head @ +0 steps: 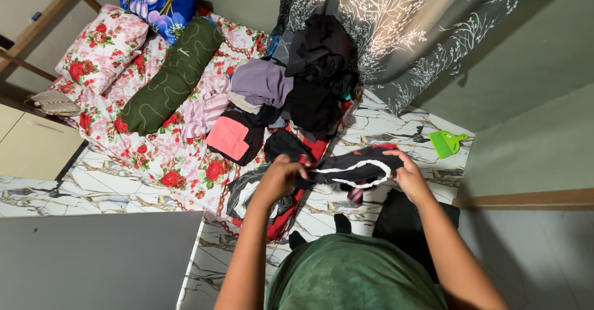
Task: The person places several items of clothing into a closet, including a pair of tan pants, a black shirt, and a gray striped shirt.
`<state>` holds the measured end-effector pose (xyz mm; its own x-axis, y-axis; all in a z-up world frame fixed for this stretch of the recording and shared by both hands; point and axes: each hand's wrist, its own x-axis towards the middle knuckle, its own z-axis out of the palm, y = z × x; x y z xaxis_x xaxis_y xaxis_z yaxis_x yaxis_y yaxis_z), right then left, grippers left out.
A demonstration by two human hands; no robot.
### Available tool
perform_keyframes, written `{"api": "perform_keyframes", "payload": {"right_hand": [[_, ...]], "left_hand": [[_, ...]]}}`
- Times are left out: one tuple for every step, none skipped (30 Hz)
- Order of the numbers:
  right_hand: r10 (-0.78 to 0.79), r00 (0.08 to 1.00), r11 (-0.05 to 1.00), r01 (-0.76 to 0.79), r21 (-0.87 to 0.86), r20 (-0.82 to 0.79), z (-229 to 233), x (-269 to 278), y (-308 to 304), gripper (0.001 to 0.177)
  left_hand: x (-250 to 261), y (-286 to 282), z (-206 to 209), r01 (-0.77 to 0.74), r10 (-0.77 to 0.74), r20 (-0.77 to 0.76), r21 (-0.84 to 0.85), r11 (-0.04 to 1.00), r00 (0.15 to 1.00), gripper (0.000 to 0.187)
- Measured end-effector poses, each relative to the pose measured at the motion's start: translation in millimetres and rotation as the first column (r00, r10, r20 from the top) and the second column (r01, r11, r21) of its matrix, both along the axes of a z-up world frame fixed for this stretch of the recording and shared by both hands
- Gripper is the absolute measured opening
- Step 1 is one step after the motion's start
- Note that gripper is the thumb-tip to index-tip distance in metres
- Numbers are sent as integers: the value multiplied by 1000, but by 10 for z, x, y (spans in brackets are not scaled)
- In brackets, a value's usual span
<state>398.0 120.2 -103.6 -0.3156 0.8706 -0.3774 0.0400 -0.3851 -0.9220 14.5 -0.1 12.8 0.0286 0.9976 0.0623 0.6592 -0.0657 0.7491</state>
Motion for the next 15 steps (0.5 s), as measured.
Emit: {"api": "perform_keyframes", "payload": {"right_hand": [[36, 999, 998, -34, 45, -40, -8, 22, 6, 45], [74, 994, 993, -67, 93, -77, 15, 27, 15, 48], [75, 994, 993, -67, 92, -77, 72, 2, 21, 48], [157, 974, 976, -129, 173, -161, 170, -56, 42, 46], [244, 940, 949, -181, 258, -237, 306, -134, 63, 43], [241, 941, 950, -178, 257, -238, 467, -222, 67, 43], [237, 942, 958, -187, 218, -237, 639, -332, 59, 46], [234, 944, 964, -194, 181, -234, 807, -469, 32, 49], [233, 944, 964, -192, 184, -234, 961, -598, -18, 49], [194, 936, 976, -155, 151, -292, 1097, -697, -61, 54], [153, 925, 986, -120, 115, -348, 1212, -782, -95, 59], [151, 925, 986, -118, 114, -349, 1309, -845, -138, 59], [236, 815, 970, -165, 177, -530, 1392, -884, -179, 59], [317, 663, 948, -202, 246, -678, 1455, -913, -219, 58], [317, 663, 948, -203, 244, -678, 1494, -952, -244, 58]], "left_hand": [[-7, 49, 65, 150, -148, -45, 40, 988, 988, 29], [9, 111, 120, 297, -290, -93, 74, 952, 952, 26], [58, 166, 169, 297, -290, -93, 73, 952, 953, 26], [125, 232, 219, 371, -362, -117, 74, 926, 925, 27], [206, 302, 269, 444, -431, -140, 73, 893, 891, 27], [307, 370, 314, 446, -433, -141, 71, 892, 890, 27], [432, 435, 356, 397, -397, -37, -16, 918, 917, 31], [566, 492, 401, 351, -346, 61, -107, 930, 936, 40], [701, 523, 443, 353, -348, 59, -104, 930, 935, 40], [831, 543, 474, 232, -237, 173, 46, 972, 956, 45], [921, 561, 505, 88, -140, 300, 181, 980, 944, 52], [978, 568, 535, 90, -142, 299, 180, 980, 944, 52], [1022, 575, 561, -28, -6, 355, 90, 996, 935, 60], [1046, 575, 583, -143, 135, 398, -9, 990, 907, 67], [1034, 575, 602, -143, 136, 399, -11, 990, 907, 67]]}}
